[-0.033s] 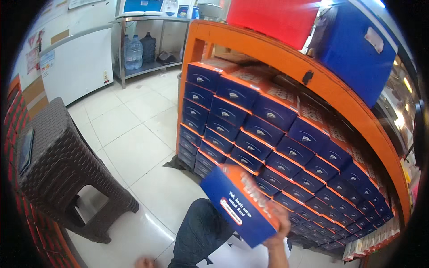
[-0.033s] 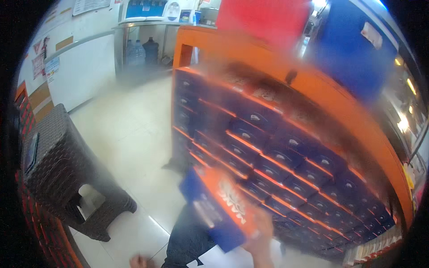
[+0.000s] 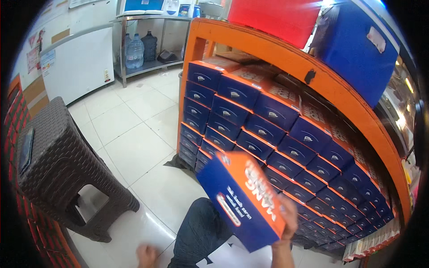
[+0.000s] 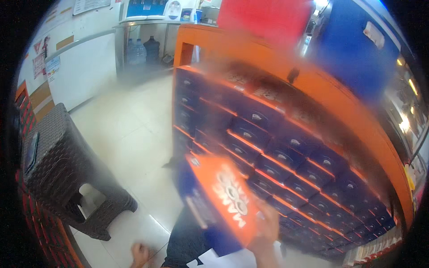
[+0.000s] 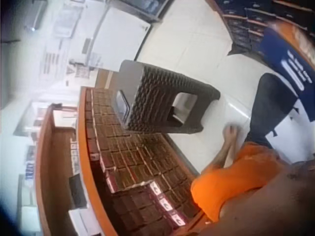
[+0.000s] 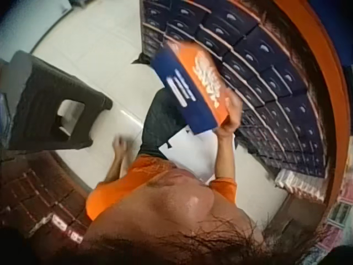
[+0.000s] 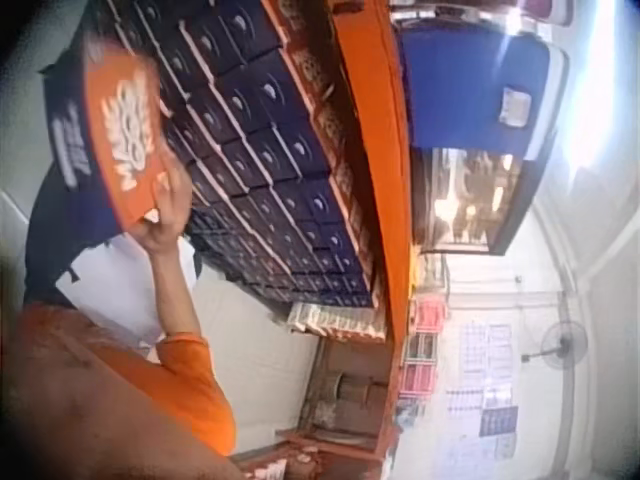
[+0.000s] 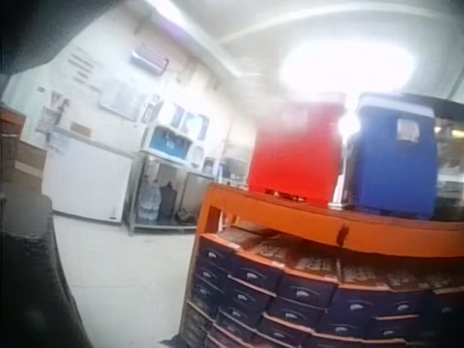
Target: Folding and assembling cardboard food boxes while kneeling in a storage area.
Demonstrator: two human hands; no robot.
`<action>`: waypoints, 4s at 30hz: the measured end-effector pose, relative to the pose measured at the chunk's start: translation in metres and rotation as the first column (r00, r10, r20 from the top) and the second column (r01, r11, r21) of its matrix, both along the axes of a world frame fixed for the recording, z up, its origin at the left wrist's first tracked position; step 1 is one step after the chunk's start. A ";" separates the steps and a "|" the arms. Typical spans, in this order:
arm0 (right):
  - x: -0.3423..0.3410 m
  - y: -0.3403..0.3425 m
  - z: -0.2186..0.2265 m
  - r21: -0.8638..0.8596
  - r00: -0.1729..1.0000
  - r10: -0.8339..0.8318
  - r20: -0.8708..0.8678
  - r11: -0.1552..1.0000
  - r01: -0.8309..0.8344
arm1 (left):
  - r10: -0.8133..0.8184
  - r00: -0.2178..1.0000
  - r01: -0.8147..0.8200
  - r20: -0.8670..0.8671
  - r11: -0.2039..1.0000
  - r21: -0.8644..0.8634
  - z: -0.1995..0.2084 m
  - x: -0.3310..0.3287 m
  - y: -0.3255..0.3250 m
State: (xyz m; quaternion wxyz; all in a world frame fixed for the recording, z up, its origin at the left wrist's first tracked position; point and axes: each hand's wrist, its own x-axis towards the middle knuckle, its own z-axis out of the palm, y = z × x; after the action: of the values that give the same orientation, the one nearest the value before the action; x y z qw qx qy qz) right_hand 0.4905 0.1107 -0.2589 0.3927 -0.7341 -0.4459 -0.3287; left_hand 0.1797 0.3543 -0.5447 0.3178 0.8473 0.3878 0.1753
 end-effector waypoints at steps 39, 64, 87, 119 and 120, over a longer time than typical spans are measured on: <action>0.133 0.307 0.181 -0.052 0.872 -0.142 0.469 0.981 0.187 | -0.463 0.432 -0.221 0.774 0.778 0.589 0.368 0.402 0.179; 0.051 -0.002 0.059 0.057 0.938 -0.345 -0.038 0.936 0.347 | -0.486 0.477 0.342 0.732 0.870 0.355 0.272 0.313 0.021; -0.209 -0.223 -0.195 0.255 -0.080 0.428 -0.900 0.667 0.700 | -0.988 0.152 0.495 0.041 0.041 -0.868 0.115 0.204 -0.266; -0.093 -0.130 -0.078 -0.017 0.511 -0.039 -0.859 0.999 0.048 | -0.814 0.504 0.795 0.287 0.308 -0.522 0.213 0.192 -0.151; -0.090 -0.127 -0.076 -0.089 0.478 -0.056 -0.877 0.995 -0.047 | -0.824 0.453 0.845 0.341 0.274 -0.459 0.205 0.194 -0.143</action>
State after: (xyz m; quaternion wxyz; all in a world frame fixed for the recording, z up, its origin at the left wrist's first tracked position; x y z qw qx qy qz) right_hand 0.4004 -0.0165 -0.3345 0.5272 -0.8188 -0.1965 0.1145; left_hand 0.3733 0.2109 -0.3392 0.6055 0.7808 -0.0867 -0.1271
